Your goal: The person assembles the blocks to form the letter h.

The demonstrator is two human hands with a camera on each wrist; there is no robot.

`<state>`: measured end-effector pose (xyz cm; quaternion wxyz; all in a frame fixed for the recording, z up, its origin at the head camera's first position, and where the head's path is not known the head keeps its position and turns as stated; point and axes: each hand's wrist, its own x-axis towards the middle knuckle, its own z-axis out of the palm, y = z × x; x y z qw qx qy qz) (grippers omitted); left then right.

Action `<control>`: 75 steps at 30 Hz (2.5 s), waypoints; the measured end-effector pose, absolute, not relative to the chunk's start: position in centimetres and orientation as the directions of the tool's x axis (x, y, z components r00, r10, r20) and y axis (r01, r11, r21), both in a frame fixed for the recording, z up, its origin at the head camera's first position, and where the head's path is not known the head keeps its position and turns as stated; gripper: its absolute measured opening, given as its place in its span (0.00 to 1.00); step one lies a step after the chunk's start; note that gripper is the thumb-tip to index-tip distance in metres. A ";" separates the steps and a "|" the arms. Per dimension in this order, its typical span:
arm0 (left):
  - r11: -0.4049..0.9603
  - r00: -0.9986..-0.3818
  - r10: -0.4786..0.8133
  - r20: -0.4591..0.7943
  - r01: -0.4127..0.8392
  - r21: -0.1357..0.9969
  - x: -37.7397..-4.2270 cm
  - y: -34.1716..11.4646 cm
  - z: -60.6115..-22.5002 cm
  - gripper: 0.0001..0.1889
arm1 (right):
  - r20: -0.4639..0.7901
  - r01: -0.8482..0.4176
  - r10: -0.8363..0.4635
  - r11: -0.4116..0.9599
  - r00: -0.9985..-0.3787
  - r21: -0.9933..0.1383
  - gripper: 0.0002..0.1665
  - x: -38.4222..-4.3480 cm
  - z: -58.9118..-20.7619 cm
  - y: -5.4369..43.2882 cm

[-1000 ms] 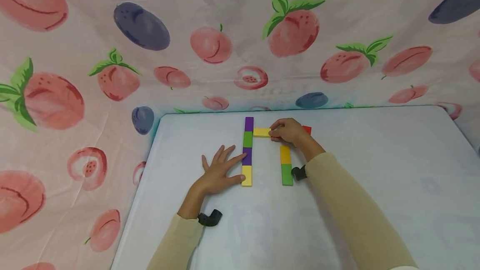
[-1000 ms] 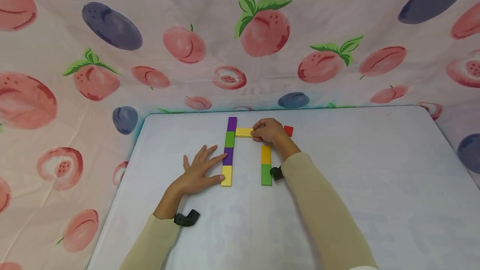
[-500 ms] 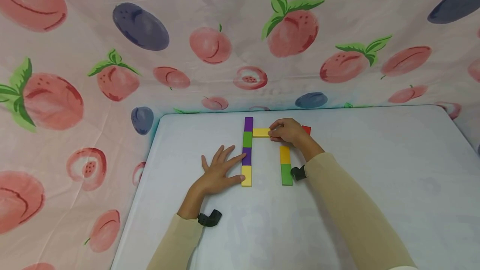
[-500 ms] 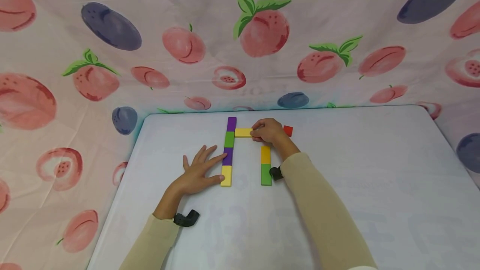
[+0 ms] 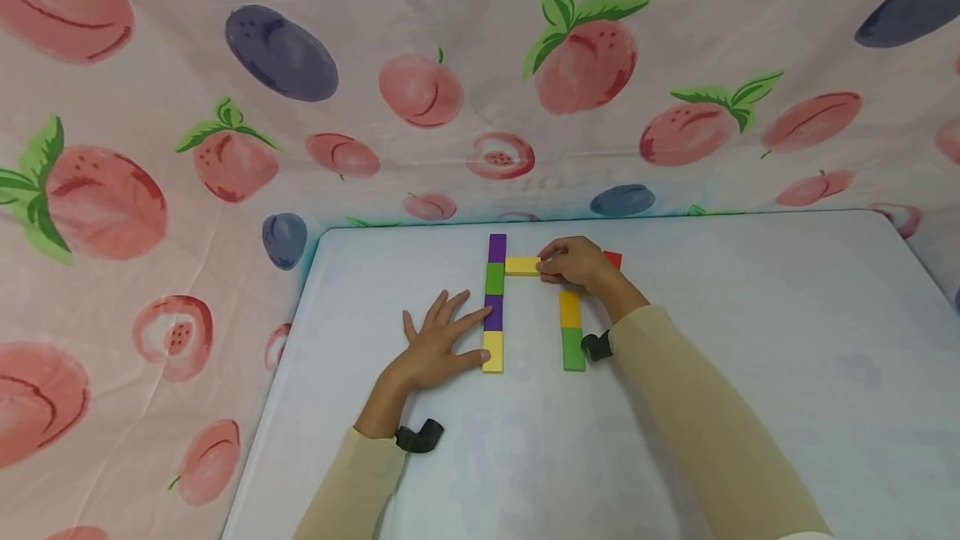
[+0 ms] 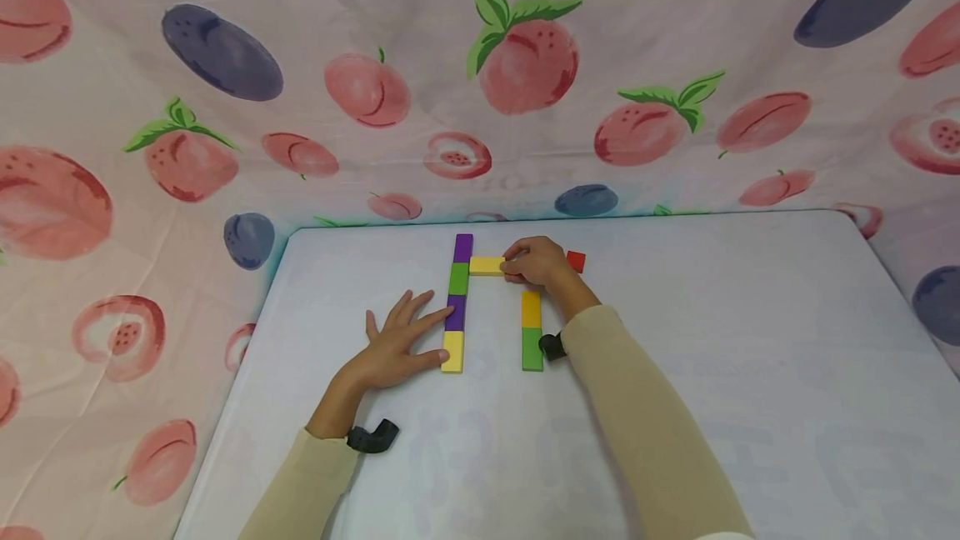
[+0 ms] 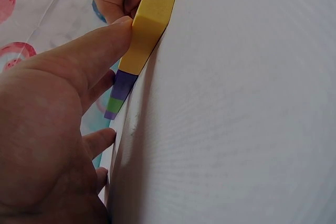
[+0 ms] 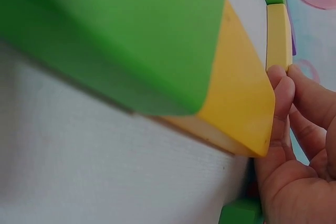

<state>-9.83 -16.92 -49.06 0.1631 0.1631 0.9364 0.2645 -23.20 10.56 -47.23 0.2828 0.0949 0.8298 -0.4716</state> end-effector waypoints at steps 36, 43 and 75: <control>0.811 -0.895 0.393 -0.212 0.228 0.539 -9.8 -16.9 -49.3 0.36 | -0.539 0.393 -0.117 0.560 -0.834 -0.729 0.17 -22.9 -47.3 10.7; 0.811 -0.898 0.392 -0.199 0.236 0.535 -9.8 -16.9 -49.3 0.36 | -0.538 0.382 -0.125 0.572 -0.834 -0.726 0.17 -23.0 -47.3 10.7; 0.802 -0.892 0.402 -0.208 0.234 0.549 -9.8 -17.0 -49.2 0.37 | -0.227 -0.002 -0.247 0.681 -0.942 -0.732 0.21 -20.8 -43.8 19.1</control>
